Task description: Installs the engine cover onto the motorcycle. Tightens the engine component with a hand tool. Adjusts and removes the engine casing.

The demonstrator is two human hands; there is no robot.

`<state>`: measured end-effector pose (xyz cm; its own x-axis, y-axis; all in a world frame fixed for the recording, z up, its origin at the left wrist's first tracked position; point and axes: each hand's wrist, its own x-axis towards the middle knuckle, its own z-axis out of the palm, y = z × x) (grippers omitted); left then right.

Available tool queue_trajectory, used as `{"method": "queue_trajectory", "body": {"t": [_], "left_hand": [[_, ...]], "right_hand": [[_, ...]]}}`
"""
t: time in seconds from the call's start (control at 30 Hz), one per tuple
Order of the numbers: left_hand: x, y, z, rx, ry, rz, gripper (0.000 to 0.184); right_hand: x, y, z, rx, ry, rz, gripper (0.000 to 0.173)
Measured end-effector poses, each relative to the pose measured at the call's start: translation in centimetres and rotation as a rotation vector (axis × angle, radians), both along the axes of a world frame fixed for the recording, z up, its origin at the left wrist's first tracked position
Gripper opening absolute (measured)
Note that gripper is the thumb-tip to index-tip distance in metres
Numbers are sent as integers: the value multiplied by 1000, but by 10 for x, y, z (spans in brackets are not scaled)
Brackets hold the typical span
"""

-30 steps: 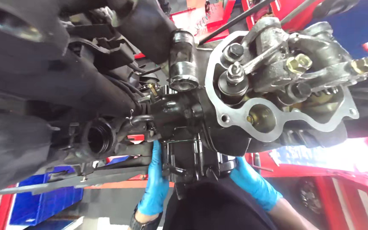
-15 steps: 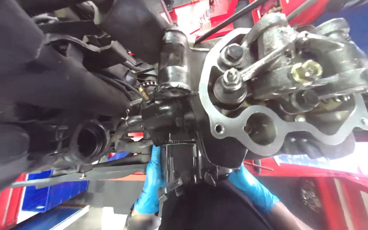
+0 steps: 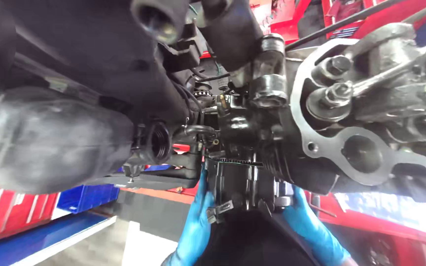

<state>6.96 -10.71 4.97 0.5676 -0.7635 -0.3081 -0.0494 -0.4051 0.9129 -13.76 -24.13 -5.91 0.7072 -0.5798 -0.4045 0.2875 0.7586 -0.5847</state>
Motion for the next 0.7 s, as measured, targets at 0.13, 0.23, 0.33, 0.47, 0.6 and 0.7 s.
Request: {"method": "queue_trajectory", "body": {"t": [0.13, 0.23, 0.33, 0.47, 0.6, 0.7], "left_hand": [[13, 18, -19, -153, -197, -240, 101], [20, 18, -24, -170, -254, -254, 117], [15, 12, -18, -246, -519, -108, 88], [10, 1, -15, -366, -729, -78, 51], [7, -10, -22, -405, -817, 4, 41], [6, -21, -21, -462, -717, 94, 29]], "right_hand": [[3, -1, 8, 20, 12, -30, 60], [5, -1, 8, 47, 37, -46, 64], [5, -1, 9, 62, 51, -52, 65], [5, -1, 11, 42, 59, -58, 63], [7, -1, 12, 19, 74, -67, 65], [6, -3, 10, 11, 67, -53, 65]]}}
